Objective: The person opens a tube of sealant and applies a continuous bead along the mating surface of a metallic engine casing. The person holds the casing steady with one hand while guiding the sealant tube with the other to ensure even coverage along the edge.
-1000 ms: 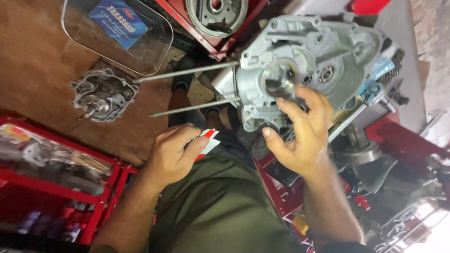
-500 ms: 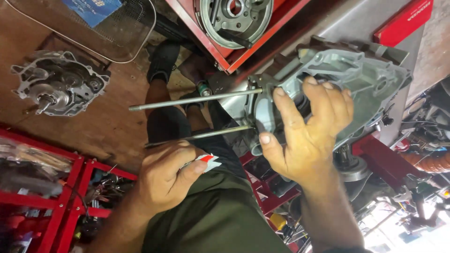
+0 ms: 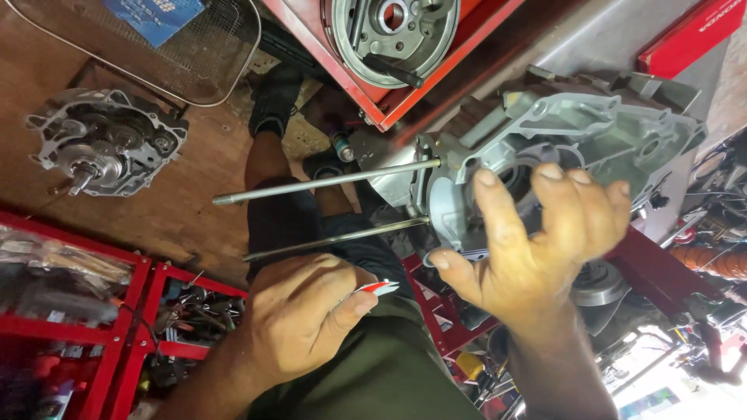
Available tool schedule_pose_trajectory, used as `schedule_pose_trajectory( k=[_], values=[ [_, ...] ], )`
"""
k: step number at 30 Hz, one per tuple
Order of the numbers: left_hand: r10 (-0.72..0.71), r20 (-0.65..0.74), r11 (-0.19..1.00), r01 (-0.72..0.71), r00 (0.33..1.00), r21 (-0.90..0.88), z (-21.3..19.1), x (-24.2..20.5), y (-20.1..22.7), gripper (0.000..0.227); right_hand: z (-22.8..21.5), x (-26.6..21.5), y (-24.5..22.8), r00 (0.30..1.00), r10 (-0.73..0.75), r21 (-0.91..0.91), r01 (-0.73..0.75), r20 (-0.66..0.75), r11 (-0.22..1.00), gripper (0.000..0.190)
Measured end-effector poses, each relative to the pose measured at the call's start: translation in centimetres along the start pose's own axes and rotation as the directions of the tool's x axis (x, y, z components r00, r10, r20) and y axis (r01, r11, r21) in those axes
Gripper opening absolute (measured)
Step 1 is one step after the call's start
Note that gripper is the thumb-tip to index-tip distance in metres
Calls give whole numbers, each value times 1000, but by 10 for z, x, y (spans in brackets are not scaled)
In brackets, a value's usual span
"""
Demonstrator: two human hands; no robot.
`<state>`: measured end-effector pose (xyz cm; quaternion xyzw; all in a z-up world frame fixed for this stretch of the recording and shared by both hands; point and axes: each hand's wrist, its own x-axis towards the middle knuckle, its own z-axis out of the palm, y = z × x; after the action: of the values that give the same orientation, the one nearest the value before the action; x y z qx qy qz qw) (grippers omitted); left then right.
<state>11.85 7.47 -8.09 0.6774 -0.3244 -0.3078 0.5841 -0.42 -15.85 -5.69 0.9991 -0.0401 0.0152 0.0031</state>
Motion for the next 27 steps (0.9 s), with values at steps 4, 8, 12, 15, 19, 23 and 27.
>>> schedule_pose_trajectory(
  k=[4,8,12,15,19,23,27],
  values=[
    [16,3,1000,-16,1000,-6,3,7,-4,32,4,1,-3,999,-26,-13,26,42,1000,86],
    [42,-25,999,-42,999,-11,6,8,-11,31,-3,2,-4,999,-13,-3,13,45,1000,83],
    [33,-9,998,-34,999,-46,4,9,-12,31,1,3,-7,999,-28,26,27,41,999,82],
    [24,-17,998,-25,1000,-63,4,9,-13,32,-4,5,-12,1000,-12,31,11,25,999,83],
    [20,-8,996,-20,1000,-88,2,10,-14,32,1,8,-14,999,-8,13,7,48,1000,85],
    [14,-1,997,-14,1000,-81,0,9,-14,32,0,9,-16,1000,6,54,-6,15,999,81],
    [17,16,995,-15,1000,-94,0,8,-15,30,2,12,-17,1000,-5,33,4,17,999,83]
  ],
)
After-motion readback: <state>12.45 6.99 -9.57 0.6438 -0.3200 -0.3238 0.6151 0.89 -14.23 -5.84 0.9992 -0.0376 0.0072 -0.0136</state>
